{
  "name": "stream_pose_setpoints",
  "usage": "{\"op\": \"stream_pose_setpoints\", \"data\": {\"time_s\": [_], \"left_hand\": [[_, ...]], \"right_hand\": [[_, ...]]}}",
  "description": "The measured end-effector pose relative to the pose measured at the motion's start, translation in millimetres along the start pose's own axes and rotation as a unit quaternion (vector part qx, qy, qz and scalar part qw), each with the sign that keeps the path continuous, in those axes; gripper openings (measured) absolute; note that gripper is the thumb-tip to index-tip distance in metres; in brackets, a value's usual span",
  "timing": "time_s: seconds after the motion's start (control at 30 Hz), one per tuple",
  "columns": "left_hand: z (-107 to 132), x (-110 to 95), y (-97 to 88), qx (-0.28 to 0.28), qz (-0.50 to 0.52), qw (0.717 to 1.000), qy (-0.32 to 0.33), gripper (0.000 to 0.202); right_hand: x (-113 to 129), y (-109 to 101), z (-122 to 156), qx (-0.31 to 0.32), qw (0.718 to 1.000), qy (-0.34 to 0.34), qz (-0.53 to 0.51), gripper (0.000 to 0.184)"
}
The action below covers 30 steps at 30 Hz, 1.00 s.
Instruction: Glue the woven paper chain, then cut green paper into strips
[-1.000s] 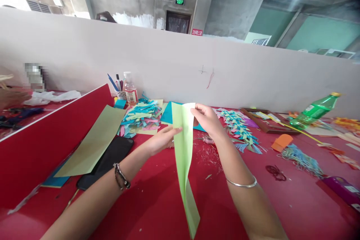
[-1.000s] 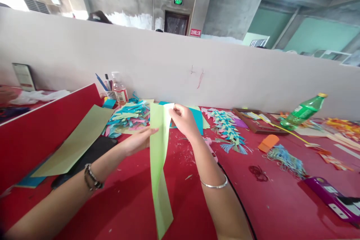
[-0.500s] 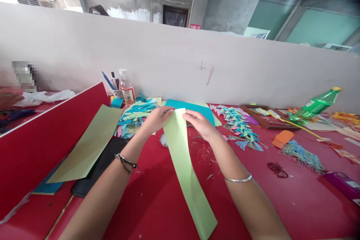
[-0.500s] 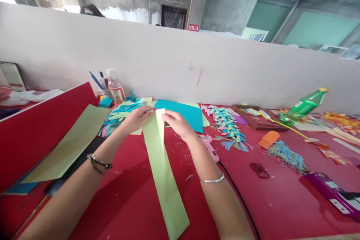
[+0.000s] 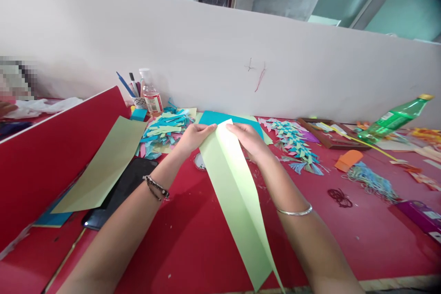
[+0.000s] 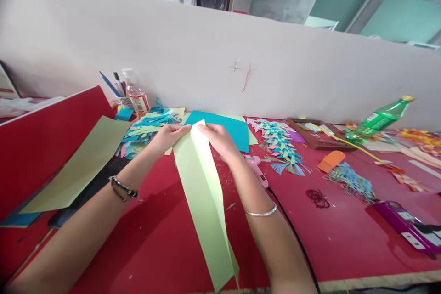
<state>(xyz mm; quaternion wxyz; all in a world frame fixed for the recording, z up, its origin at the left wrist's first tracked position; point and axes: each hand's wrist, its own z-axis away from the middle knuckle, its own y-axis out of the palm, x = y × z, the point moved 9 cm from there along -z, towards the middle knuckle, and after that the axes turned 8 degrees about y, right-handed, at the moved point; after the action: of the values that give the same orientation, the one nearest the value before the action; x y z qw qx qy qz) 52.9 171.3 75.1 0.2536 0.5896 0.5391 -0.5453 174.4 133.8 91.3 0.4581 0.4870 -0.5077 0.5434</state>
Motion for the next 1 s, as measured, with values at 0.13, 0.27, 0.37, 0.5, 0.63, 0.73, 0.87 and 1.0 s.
{"op": "stream_pose_setpoints", "data": {"time_s": [0.13,0.27,0.37,0.5,0.63,0.73,0.87,1.0], "left_hand": [[2,-3,-2.6,-0.012,0.010,1.000,-0.008,0.039],[2,-4,-9.0,-0.031,0.017,0.999,-0.021,0.035],[1,-3,-15.8,-0.051,0.019,0.998,-0.025,0.036],[1,-2,-24.9,-0.073,0.024,0.997,-0.029,0.033],[2,5,-15.7,-0.024,0.115,0.992,-0.054,0.042],[2,9,-3.3,0.012,0.165,0.984,-0.062,0.045],[1,0,-7.3,-0.039,0.069,0.997,-0.005,0.033],[3,-15,-13.7,-0.076,0.017,0.996,0.030,0.032]], "right_hand": [[-2,-1,1,-0.022,0.999,0.009,0.023,0.027],[-1,4,2,-0.038,0.998,0.001,0.055,0.026],[4,7,4,-0.053,0.992,-0.032,0.108,0.028],[11,3,6,-0.092,0.980,-0.075,0.158,0.034],[13,-7,6,-0.126,0.980,-0.090,0.122,0.035],[9,-13,3,-0.135,0.984,-0.086,0.074,0.036],[7,-13,1,-0.133,0.987,-0.080,0.041,0.034],[7,-1,3,-0.097,0.988,-0.059,0.108,0.033]]}}
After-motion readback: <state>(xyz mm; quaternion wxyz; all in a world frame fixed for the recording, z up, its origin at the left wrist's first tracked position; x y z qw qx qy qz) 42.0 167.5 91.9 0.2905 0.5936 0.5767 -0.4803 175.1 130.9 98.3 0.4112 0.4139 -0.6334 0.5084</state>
